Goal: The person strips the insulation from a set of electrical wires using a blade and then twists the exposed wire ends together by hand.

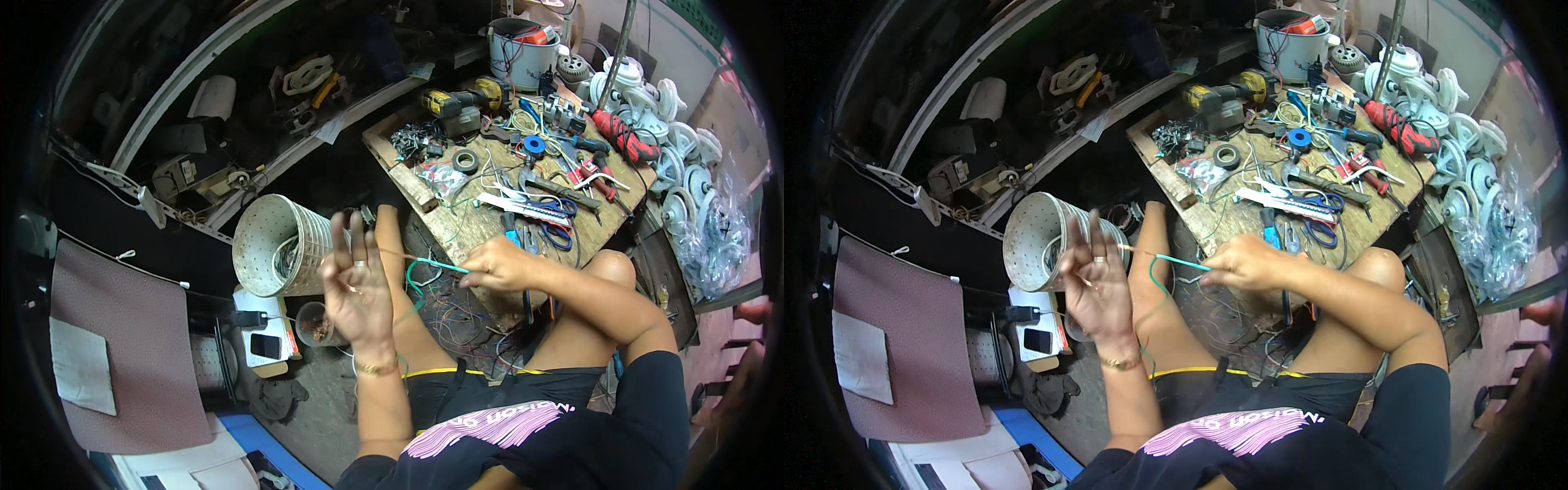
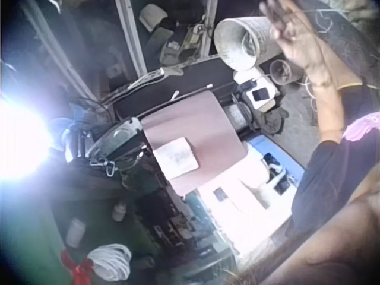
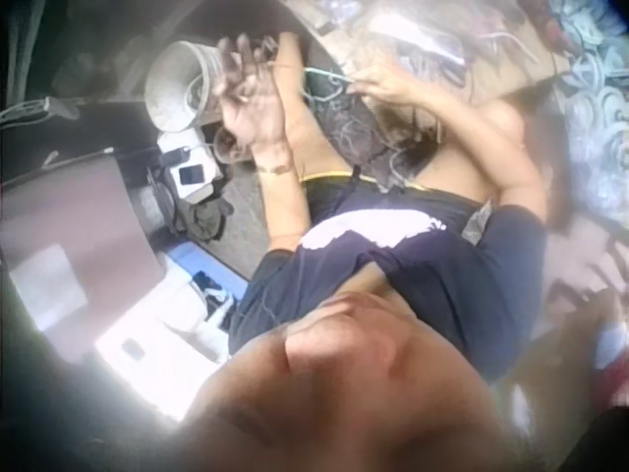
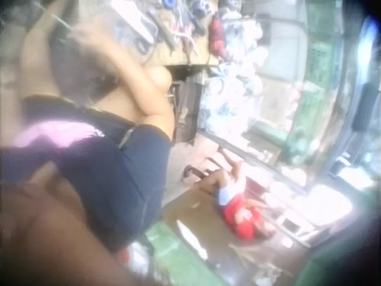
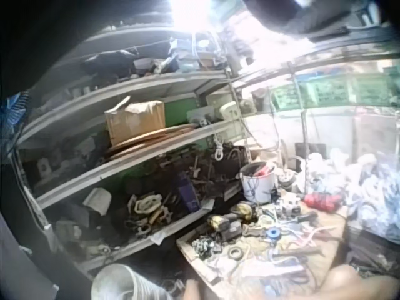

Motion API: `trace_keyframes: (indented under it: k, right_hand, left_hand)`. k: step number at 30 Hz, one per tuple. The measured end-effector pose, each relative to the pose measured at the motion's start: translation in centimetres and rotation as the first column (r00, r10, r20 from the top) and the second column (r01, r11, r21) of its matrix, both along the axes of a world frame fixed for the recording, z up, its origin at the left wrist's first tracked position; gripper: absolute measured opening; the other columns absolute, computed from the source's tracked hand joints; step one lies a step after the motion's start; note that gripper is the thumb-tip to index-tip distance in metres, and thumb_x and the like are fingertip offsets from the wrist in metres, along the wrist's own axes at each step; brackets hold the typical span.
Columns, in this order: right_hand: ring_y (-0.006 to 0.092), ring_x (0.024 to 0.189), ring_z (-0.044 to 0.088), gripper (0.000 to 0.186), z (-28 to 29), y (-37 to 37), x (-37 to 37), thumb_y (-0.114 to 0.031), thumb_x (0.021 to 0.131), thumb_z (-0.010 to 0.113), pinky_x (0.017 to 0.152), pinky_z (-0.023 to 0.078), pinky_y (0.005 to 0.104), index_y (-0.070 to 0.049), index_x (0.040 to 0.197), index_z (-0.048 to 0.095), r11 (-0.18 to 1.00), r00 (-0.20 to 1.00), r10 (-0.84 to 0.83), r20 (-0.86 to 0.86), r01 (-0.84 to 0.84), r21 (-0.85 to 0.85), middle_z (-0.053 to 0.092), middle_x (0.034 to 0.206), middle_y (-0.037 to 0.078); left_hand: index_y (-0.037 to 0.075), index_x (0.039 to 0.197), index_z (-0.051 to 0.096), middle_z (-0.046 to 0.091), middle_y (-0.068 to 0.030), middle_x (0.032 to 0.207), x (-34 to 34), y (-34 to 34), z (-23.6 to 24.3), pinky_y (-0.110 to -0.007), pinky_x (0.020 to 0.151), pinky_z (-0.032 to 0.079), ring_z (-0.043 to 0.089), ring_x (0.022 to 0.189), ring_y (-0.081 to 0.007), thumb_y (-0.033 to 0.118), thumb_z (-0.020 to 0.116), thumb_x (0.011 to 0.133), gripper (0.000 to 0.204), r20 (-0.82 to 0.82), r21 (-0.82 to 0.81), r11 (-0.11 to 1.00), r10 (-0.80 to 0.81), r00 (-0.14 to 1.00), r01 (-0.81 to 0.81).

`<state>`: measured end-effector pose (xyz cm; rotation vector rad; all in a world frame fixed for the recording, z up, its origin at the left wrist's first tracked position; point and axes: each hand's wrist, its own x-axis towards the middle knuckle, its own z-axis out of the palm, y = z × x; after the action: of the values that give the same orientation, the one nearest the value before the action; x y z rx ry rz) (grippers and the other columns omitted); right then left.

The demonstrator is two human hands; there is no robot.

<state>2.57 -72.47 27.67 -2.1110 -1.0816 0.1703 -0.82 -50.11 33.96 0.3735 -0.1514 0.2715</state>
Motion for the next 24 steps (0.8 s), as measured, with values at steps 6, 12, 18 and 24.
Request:
trace_keyframes:
  k: [6,12,18,24]
  right_hand:
    - [0.0286,0.106,0.048,0.032,3.5,1.5,-3.1,-0.031,0.085,0.06,0.087,0.036,0.0403,-0.003,0.069,0.059,0.852,0.908,-0.351,0.229,0.208,0.48,0.056,0.111,0.012]
    - [0.0205,0.059,0.05,0.056,6.5,2.8,-5.4,-0.04,0.099,0.039,0.062,0.041,0.0329,-0.011,0.051,0.038,0.134,0.683,0.532,-0.501,0.516,0.846,0.051,0.063,0.009]
    - [0.0084,0.042,0.02,0.056,9.2,-0.2,-8.0,-0.042,0.097,0.042,0.053,0.032,0.0268,-0.018,0.048,0.032,0.478,-0.068,0.706,-0.705,0.78,0.404,0.024,0.05,-0.005]
    - [0.0082,0.043,0.018,0.058,9.8,-7.0,-7.5,-0.042,0.097,0.043,0.049,0.029,0.0264,-0.019,0.046,0.031,0.372,0.153,0.621,-0.769,0.806,0.46,0.02,0.048,-0.006]
  left_hand:
    - [-0.001,0.082,0.055,0.068,-0.015,0.09,2.1,-3.0,-3.7,-0.033,0.057,0.05,0.065,0.063,-0.0243,0.002,0.054,0.086,0.005,0.544,0.837,-0.153,0.125,0.83,-0.526]
    - [0.006,0.084,0.065,0.058,-0.0103,0.063,-0.6,-1.8,0.5,-0.034,0.051,0.045,0.058,0.054,-0.0264,0.01,0.058,0.081,0.008,0.345,0.852,-0.255,-0.384,0.856,-0.458]
    - [0.006,0.072,0.057,0.056,-0.0101,0.057,-4.8,-0.3,3.4,-0.036,0.048,0.046,0.059,0.05,-0.025,0.009,0.064,0.079,0.011,0.13,0.923,-0.199,-0.643,0.755,-0.329]
    - [0.008,0.072,0.057,0.054,-0.0038,0.055,-4.4,3.2,5.2,-0.032,0.046,0.045,0.057,0.048,-0.0206,0.012,0.067,0.076,0.012,0.147,0.766,-0.399,-0.655,0.742,-0.504]
